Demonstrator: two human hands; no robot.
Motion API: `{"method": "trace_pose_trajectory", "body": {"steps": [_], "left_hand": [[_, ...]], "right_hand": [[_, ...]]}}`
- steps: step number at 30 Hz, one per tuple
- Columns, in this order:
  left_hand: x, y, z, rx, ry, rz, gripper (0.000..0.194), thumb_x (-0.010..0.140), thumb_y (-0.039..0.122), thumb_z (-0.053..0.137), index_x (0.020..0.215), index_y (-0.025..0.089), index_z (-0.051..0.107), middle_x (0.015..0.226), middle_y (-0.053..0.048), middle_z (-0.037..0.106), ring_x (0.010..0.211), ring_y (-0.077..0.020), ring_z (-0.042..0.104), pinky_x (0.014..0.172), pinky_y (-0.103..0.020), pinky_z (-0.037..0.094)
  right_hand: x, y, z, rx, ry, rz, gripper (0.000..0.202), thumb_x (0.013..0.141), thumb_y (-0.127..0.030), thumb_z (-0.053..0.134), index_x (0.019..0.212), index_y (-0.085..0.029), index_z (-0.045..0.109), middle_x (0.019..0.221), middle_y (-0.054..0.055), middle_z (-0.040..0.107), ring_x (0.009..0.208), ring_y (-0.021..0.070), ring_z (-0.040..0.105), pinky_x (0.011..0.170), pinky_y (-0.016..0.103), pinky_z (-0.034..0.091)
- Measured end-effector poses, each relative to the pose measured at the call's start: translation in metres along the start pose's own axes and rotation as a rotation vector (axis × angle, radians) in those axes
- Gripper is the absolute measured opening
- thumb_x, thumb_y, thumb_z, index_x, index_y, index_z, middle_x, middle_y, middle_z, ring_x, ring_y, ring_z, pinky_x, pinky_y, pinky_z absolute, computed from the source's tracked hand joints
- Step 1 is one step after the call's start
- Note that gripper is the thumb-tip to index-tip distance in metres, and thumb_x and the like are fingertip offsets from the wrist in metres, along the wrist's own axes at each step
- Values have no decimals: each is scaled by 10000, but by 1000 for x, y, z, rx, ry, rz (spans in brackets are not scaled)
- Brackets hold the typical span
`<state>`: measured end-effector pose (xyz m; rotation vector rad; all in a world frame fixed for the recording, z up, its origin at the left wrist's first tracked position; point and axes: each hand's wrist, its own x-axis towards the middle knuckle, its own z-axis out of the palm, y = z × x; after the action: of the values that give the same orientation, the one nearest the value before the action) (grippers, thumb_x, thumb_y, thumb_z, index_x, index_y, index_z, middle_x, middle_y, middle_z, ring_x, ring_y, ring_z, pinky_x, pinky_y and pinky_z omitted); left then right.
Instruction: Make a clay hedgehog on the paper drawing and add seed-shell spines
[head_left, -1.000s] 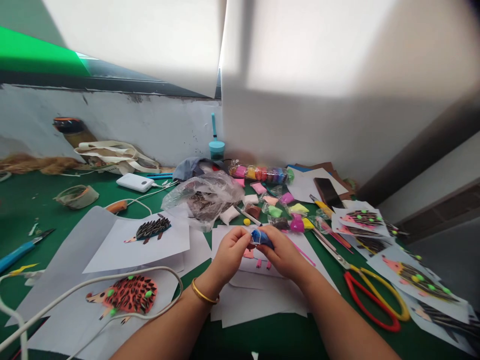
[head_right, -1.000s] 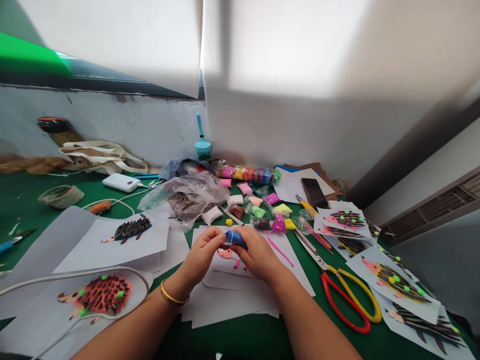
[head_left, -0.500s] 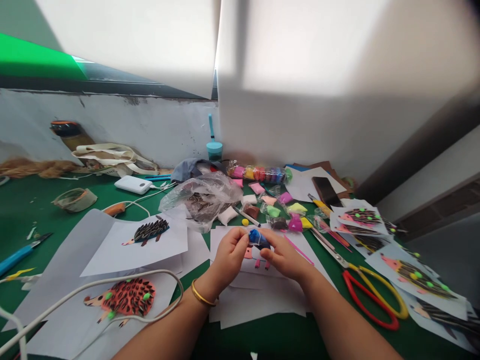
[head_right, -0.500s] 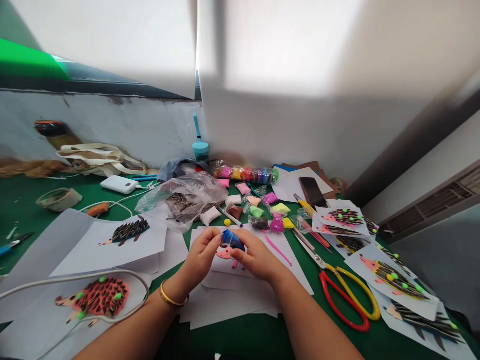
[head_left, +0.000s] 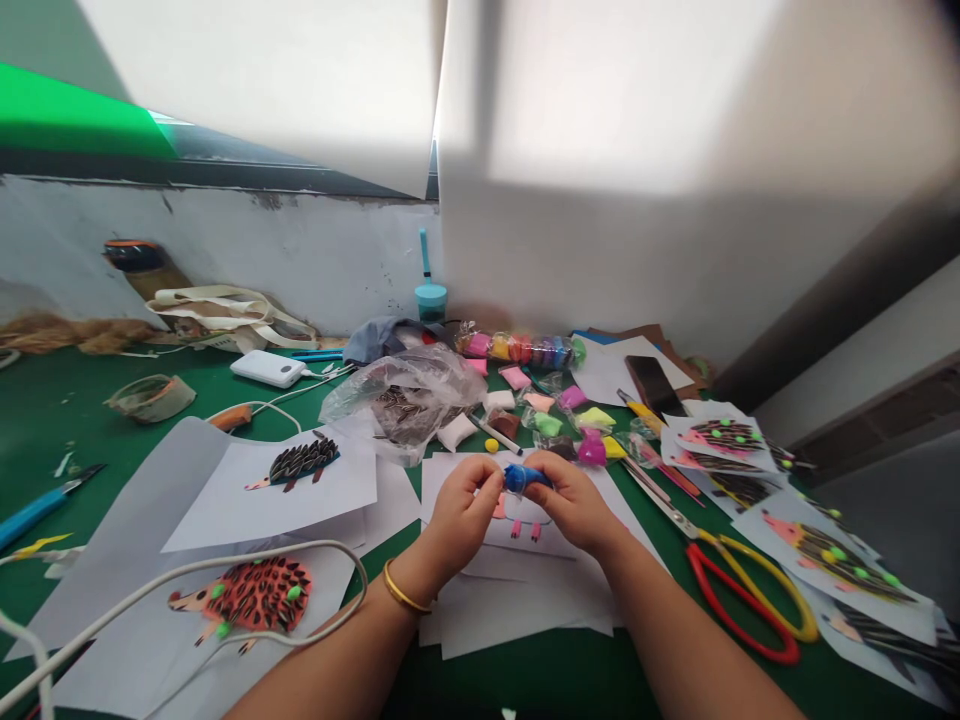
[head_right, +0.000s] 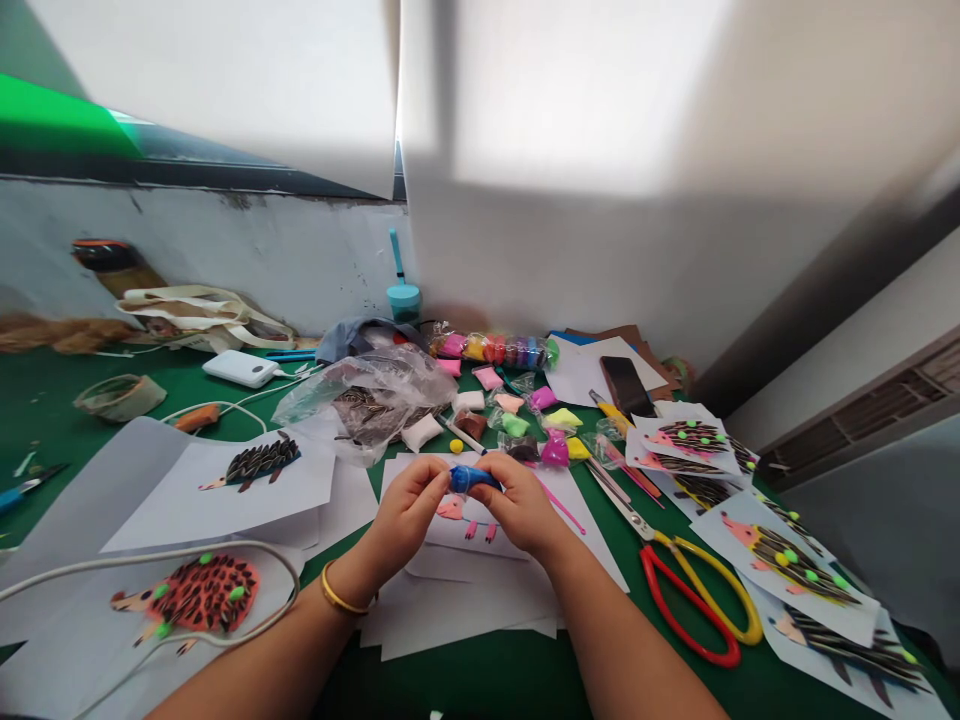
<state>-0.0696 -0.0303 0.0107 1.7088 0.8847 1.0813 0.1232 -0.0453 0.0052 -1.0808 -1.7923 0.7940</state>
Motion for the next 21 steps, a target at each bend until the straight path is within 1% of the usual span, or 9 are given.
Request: {"method": "trace_pose_trajectory", "body": {"steps": [3,6,9,12,14,16,18,19,21], "left_hand": [[1,-8,1,52,49,5,210,949,364,522,832,193,556,812,-14,575,754,-159,541,722,-290,439],[0,-15,1,41,73,41,156,917,345,588,989,207,581,901,-25,611,819,-168,585,779,-308,469],[-1,-17,1,87,44,88,291,890,330,640,1161,238,594,981,-41,632,885,-184,600,840,-339,479],[0,-15,-1,144,2,110,360,894,330,642,1244,258,598,990,-47,637,876,-184,591,836,-342,480],[2,-14,-3,157,-8,110,337,901,325,632,1230,251,620,991,-51,637,874,-181,588,821,-332,481],[4,-14,-5,161,4,90,285,897,317,635,1170,238,655,985,-53,643,865,-179,589,800,-319,481],[5,-14,-6,156,28,50,247,886,315,644,1116,232,678,969,-51,654,837,-177,591,772,-310,481],[6,-14,-6,146,40,26,236,879,316,649,1095,230,686,961,-51,660,824,-178,594,760,-308,481],[7,-13,-5,96,63,-30,232,859,324,666,1063,218,694,945,-54,670,805,-181,605,744,-308,488]], "right_hand": [[1,0,-1,-29,35,1,375,939,-547,525,806,-210,621,801,31,593,758,193,561,696,332,450],[2,-2,-1,-65,54,2,385,954,-526,504,762,-209,612,748,24,571,709,184,548,648,322,444],[2,-2,-2,-98,36,12,391,968,-514,479,777,-207,630,749,24,576,705,184,555,640,324,453],[1,1,-3,-119,-19,57,405,984,-516,437,839,-204,651,796,32,603,743,193,580,667,336,469],[-1,4,-2,-115,-63,77,398,974,-534,444,901,-204,654,850,42,626,788,206,601,702,349,484],[-2,6,-1,-116,-79,99,368,895,-549,586,1043,-215,632,973,52,652,872,227,623,757,363,502],[-3,7,2,-163,-48,130,525,774,-498,751,1193,-239,568,1110,61,653,965,249,632,809,375,512],[-3,6,4,-206,-24,138,589,744,-454,789,1237,-250,541,1153,65,651,998,257,633,829,379,512],[-3,4,7,-317,0,102,529,792,-374,757,1258,-253,538,1172,73,663,1027,264,635,851,387,504]]}}
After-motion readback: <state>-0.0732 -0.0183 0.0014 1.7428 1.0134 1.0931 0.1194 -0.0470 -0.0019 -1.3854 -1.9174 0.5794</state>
